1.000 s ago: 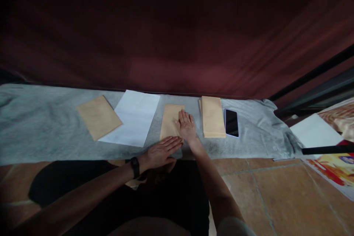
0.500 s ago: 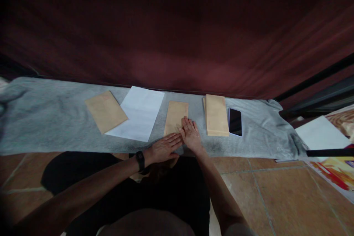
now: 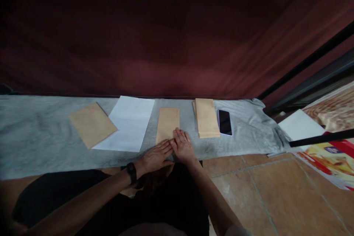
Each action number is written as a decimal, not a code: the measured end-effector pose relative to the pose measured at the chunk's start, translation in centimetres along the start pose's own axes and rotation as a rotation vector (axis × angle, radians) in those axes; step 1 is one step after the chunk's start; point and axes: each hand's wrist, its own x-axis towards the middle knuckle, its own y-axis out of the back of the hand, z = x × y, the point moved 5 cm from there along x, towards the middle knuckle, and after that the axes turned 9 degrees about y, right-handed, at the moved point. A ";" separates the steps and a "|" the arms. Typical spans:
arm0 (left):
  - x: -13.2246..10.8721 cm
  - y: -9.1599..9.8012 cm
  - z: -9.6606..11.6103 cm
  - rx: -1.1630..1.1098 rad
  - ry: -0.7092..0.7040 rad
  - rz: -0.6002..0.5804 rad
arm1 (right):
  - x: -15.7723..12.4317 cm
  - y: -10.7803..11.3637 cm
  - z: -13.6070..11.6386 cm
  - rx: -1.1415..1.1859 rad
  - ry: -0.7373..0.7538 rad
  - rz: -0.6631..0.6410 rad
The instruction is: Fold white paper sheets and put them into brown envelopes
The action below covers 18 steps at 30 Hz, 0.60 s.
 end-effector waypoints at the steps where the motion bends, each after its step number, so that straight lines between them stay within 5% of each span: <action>1: 0.0 0.1 0.0 -0.003 -0.003 -0.002 | -0.1 0.1 -0.1 0.004 -0.002 0.003; 18: -1.7 1.2 -1.7 -0.037 -0.046 0.014 | -3.7 1.7 -2.2 0.008 0.085 -0.031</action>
